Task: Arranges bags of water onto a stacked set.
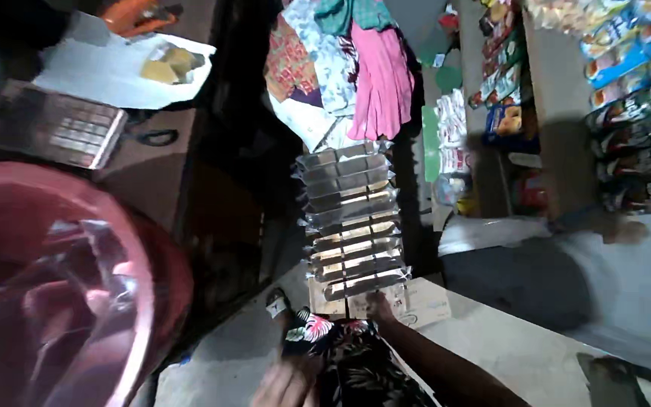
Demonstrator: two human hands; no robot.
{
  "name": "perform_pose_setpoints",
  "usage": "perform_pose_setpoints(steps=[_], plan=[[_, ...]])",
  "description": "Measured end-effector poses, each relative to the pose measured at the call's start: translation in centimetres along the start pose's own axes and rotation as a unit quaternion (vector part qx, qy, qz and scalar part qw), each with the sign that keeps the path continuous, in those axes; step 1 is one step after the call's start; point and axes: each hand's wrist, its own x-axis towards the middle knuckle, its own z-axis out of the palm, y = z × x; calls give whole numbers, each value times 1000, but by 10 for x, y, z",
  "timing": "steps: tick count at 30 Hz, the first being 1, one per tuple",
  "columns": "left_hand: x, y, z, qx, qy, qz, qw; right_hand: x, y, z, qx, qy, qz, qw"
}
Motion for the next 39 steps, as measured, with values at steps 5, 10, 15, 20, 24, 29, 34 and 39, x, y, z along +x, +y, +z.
perform_pose_setpoints(steps=[5,10,15,20,24,29,34,39], plan=[[104,-96,167,-25,-154,-53,986,65,55,19,230,33,230,945],[178,-118,227,169,-426,-68,886,108,44,39,238,210,186,930],[154,-129,254,304,-299,59,903,103,41,37,242,224,144,933],[150,-128,255,348,-253,89,898,66,56,13,224,190,98,951],[166,-121,237,167,-353,-30,920,22,59,-25,220,79,74,969],[162,-112,198,-222,-445,-158,853,-25,76,-68,172,-12,-21,985],[114,-57,95,-455,-347,-218,790,-90,39,-75,142,8,-182,973],[53,-5,-34,-540,-144,-107,822,-144,-55,-55,126,-41,-379,916]])
